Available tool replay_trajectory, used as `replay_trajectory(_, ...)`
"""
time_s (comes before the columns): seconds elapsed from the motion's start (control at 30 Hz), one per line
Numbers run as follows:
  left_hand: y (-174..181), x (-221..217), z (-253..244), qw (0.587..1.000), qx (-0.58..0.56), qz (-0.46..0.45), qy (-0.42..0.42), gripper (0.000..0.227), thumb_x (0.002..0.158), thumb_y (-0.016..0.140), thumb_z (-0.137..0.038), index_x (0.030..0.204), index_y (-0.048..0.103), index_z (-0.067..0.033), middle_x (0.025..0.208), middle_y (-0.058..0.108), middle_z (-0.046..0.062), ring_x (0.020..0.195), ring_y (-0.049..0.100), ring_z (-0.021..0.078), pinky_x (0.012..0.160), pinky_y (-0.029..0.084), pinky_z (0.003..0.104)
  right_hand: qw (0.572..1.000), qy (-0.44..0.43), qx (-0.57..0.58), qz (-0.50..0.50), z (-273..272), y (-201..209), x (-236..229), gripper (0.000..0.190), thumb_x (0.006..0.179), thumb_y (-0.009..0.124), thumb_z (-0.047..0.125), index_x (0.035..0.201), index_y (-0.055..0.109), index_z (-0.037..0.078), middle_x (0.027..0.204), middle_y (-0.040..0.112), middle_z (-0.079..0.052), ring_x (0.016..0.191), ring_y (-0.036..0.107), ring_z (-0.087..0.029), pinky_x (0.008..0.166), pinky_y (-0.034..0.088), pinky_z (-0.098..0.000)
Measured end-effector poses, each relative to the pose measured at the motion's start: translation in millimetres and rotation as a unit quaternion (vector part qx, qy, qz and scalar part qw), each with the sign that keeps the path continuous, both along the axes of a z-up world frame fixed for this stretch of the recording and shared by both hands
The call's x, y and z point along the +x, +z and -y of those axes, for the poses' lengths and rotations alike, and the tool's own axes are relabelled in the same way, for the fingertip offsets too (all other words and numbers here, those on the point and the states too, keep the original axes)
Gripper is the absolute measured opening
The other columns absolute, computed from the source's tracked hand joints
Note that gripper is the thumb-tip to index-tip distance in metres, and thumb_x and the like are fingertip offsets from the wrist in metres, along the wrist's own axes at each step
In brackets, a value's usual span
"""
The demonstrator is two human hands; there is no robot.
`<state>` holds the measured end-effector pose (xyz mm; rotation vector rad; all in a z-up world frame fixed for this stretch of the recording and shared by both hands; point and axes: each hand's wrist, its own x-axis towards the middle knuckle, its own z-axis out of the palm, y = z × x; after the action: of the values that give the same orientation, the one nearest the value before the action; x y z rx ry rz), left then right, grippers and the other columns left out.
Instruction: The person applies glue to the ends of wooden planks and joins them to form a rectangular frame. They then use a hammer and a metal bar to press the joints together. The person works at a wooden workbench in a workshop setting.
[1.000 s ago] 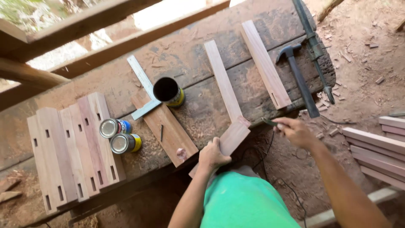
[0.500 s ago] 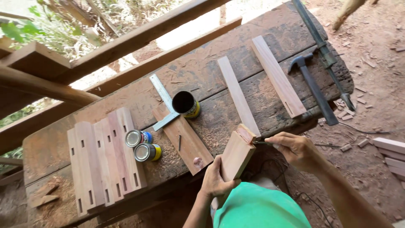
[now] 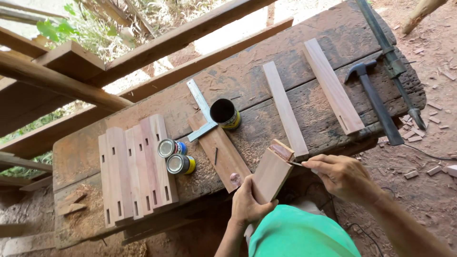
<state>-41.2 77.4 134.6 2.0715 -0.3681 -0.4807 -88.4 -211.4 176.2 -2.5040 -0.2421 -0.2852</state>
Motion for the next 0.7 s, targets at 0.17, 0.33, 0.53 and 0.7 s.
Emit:
replay_trajectory(0.17,-8.1,-2.5,12.1,0.981,0.159,0.074,0.079,0.077,0.056,0.086,-0.045,0.123,0.061,-0.0159,0.105,0.073,0.005,0.083,0.074,0.0268,0.072,0.060,0.039,0.994,-0.042,-0.092,-0.047,2.7,-24.2,-2.9,0.035,0.079,0.065,0.003,0.110,0.074,0.018,0.105,0.076,0.015,0.041,0.057,-0.010,0.035,0.050,-0.0260)
replay_trajectory(0.33,-32.4,8.2,20.5,0.956,0.226,0.167,0.082,0.074,0.060,0.086,-0.047,0.122,0.058,-0.0163,0.087,0.068,0.007,0.065,0.069,0.0271,0.058,0.059,0.040,0.997,-0.037,-0.022,-0.058,-6.4,-37.0,-5.9,0.032,0.080,0.065,0.000,0.106,0.074,0.017,0.107,0.078,0.010,0.039,0.054,-0.006,0.034,0.049,-0.0209)
replay_trajectory(0.53,-18.4,13.4,1.5,0.985,0.053,-0.147,0.076,0.085,0.056,0.080,-0.040,0.131,0.057,-0.0087,0.108,0.070,0.013,0.092,0.070,0.0273,0.082,0.060,0.037,0.977,-0.116,0.179,-0.005,1.4,-54.6,1.7,0.033,0.087,0.064,-0.003,0.117,0.072,0.006,0.118,0.072,-0.003,0.071,0.067,-0.010,0.056,0.058,-0.0171)
replay_trajectory(0.7,-15.4,4.2,-14.5,0.933,-0.169,-0.317,0.029,0.094,0.053,0.077,-0.038,0.135,0.056,0.0031,0.107,0.066,0.015,0.095,0.060,0.0242,0.087,0.051,0.035,0.966,-0.067,0.221,0.113,-26.2,-83.1,20.8,0.043,0.088,0.066,-0.004,0.128,0.066,0.013,0.116,0.071,-0.006,0.060,0.053,-0.004,0.044,0.048,-0.0137)
